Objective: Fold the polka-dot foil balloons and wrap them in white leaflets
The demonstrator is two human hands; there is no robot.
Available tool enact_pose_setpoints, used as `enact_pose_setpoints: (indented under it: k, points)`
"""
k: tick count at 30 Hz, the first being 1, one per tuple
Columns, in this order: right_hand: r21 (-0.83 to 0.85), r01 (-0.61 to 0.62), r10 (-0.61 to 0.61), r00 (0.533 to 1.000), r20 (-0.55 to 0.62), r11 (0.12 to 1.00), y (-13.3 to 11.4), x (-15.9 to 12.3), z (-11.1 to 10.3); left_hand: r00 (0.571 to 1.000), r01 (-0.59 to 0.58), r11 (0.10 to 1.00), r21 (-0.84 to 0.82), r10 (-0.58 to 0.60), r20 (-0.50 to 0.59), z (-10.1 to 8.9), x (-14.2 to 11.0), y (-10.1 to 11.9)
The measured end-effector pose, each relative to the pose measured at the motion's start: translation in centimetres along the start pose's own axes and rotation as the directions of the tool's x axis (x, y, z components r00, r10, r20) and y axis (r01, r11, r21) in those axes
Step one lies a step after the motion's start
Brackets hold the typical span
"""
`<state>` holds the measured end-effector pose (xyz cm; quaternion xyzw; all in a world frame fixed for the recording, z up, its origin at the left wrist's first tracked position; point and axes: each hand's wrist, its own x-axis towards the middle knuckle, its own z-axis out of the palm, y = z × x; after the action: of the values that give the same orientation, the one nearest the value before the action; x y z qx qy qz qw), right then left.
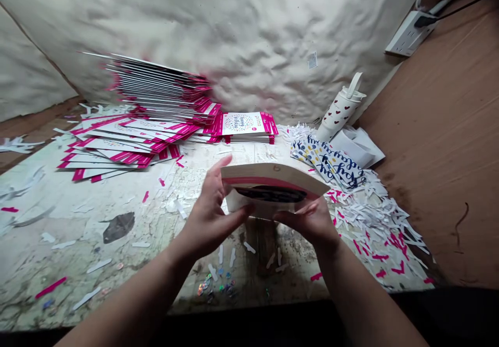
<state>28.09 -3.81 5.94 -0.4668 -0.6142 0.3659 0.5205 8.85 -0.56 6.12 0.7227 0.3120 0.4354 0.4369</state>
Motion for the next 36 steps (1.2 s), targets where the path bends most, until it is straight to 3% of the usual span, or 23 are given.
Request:
enact_pose_setpoints:
  k: [3, 5, 7, 9, 11, 13, 16, 19, 20, 22, 29, 33, 34, 36]
  points:
    - [-0.029, 0.044, -0.044, 0.999, -0.004, 0.999, 0.1, 0.0, -0.2, 0.999, 0.035, 0.999, -0.019, -0.035, 0.025, 0.1, 0.0, 0.0]
    - [0.016, 0.009, -0.009, 1.000, -0.004, 1.000, -0.3, 0.1, -0.4, 0.997, 0.074, 0.992, -0.099, -0.077, -0.030, -0.1, 0.1, 0.7]
    - [0.076, -0.043, 0.047, 0.998, -0.051, 0.996, -0.9, 0.4, -0.9, 0.985, 0.154, 0.967, -0.203, -0.167, -0.051, -0.5, 0.4, 1.7]
    - [0.097, -0.050, 0.061, 0.992, -0.112, 0.994, -1.5, 1.1, -1.8, 0.960, 0.273, 0.921, -0.278, -0.280, 0.014, -1.1, 0.8, 2.5]
    - [0.037, -0.057, 0.061, 0.990, -0.127, 0.998, -1.6, 2.1, -2.8, 0.920, 0.391, 0.865, -0.314, -0.373, 0.117, -1.5, 1.1, 2.5]
    - [-0.135, -0.089, 0.073, 0.990, -0.117, 0.987, -1.3, 3.0, -3.3, 0.864, 0.503, 0.795, -0.340, -0.466, 0.189, -1.3, 1.1, 1.6]
    - [-0.476, -0.067, 0.005, 0.992, -0.130, 0.877, -0.4, 3.0, -2.7, 0.751, 0.654, 0.647, -0.392, -0.617, 0.235, -0.1, 0.1, -0.5]
    - [-0.653, 0.145, -0.072, 0.988, 0.137, 0.744, 0.1, 1.1, -0.5, 0.678, 0.719, 0.553, -0.421, -0.690, 0.253, 1.4, -1.5, -1.7]
    - [-0.672, 0.214, -0.065, 0.969, 0.240, 0.709, 0.1, 0.4, 0.3, 0.675, 0.721, 0.549, -0.423, -0.695, 0.248, 1.8, -1.9, -1.8]
    - [-0.697, 0.279, -0.042, 0.940, 0.337, 0.661, -0.1, -0.6, 1.6, 0.687, 0.710, 0.569, -0.415, -0.687, 0.234, 2.3, -2.6, -1.8]
    - [-0.786, 0.324, -0.002, 0.925, 0.380, 0.527, -0.6, -0.8, 2.2, 0.721, 0.686, 0.649, -0.328, -0.667, 0.190, 2.5, -2.8, -1.2]
    - [-0.732, 0.259, -0.002, 0.943, 0.332, 0.630, -0.7, -0.9, 1.9, 0.711, 0.698, 0.634, -0.334, -0.670, 0.212, 2.6, -2.8, -1.0]
    - [-0.726, 0.270, -0.008, 0.940, 0.342, 0.633, -0.8, -1.1, 2.0, 0.712, 0.697, 0.635, -0.332, -0.669, 0.213, 2.6, -2.7, -0.9]
    - [-0.768, 0.335, -0.022, 0.922, 0.386, 0.546, -1.0, -1.5, 2.7, 0.721, 0.688, 0.650, -0.321, -0.662, 0.204, 2.7, -2.7, -0.8]
